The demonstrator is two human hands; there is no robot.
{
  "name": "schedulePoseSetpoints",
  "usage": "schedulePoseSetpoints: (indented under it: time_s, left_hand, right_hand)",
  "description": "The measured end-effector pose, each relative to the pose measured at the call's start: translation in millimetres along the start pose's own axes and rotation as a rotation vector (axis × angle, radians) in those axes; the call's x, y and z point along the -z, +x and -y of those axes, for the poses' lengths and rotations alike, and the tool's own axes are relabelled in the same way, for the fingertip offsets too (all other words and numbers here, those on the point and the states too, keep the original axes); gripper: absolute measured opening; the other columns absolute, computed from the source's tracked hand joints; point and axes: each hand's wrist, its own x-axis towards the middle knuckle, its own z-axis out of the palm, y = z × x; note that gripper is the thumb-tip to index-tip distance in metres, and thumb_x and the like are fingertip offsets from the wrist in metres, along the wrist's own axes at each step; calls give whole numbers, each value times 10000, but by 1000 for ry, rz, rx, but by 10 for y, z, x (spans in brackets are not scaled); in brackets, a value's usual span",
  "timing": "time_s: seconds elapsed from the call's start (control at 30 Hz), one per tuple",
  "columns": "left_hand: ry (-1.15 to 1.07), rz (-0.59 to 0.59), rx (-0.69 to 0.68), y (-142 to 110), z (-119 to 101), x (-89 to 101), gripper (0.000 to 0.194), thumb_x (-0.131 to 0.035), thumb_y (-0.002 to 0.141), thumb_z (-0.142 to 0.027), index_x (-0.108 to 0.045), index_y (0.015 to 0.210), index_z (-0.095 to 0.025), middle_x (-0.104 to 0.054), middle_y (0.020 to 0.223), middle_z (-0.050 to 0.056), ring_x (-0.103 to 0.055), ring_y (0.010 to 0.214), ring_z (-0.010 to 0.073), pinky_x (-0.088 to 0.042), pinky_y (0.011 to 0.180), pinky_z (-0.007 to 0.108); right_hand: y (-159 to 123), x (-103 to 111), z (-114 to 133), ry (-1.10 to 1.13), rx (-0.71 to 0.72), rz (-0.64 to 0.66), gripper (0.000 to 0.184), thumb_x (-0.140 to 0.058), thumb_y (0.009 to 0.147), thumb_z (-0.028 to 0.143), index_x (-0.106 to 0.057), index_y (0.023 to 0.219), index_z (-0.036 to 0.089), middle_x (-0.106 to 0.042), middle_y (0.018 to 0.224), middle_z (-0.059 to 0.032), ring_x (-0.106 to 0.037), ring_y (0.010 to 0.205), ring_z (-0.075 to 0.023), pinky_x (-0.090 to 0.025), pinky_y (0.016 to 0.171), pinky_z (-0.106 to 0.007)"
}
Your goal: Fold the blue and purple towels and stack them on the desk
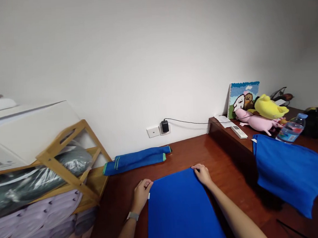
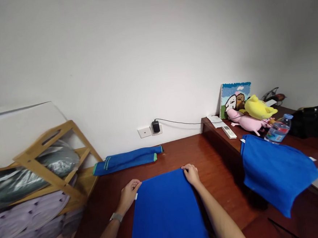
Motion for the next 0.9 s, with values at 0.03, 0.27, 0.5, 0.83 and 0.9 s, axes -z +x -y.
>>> schedulePoseSetpoints:
  time_s: [0.03, 0.27, 0.5, 0.83, 0.9]
  left_hand:
    - [16, -10, -15, 5, 32, -11, 404, -611, 765, -650, -695, 748, -255, -784, 788, 46, -736, 785, 237, -595, 774, 337]
    - [80, -81, -88, -7, 239, -88, 392, -522, 892, -556, -768, 884, -251, -808, 951, 79, -754, 925, 264, -599, 915, 385]
    - [134, -127, -185, -176, 225, -29, 487, -385, 1003, -463, -786, 1123, -215, -793, 1222, 131, -724, 1173, 276, -540, 1111, 436]
    - [677, 266, -431, -165, 468, -382, 585, -299, 1057, -352, -498, 1563, -136, -494, 1643, 133, -448, 1535, 260, -398, 1263, 485]
    - [697, 270, -410, -157, 518, -396, 608, -271, 1070, -396, -445, 1596, -145, -449, 1672, 124, -403, 1562, 261, -369, 1276, 493]
  right_hand:
    - [2, -9, -26, -14, 18, 2, 341, -504, 954, 248, -825, 1065, 279, -780, 1193, -58, -675, 1185, -254, -469, 1093, -420]
    - [-41, -85, -101, -169, 107, -19, 386, -457, 1015, 286, -800, 1193, 284, -745, 1268, -77, -647, 1210, -261, -459, 1066, -422]
    - [-47, -25, 54, -80, 150, -130, 439, -429, 1004, 285, -784, 1258, 237, -690, 1413, -99, -598, 1346, -262, -425, 1189, -442]
    - [-449, -1330, 1226, -309, 475, 305, 598, -327, 1114, 461, -401, 1644, 195, -436, 1667, -91, -348, 1573, -227, -234, 1315, -455]
    - [-418, -1258, 1119, -352, 425, 294, 620, -285, 1119, 491, -376, 1655, 194, -387, 1691, -85, -294, 1596, -221, -194, 1324, -460]
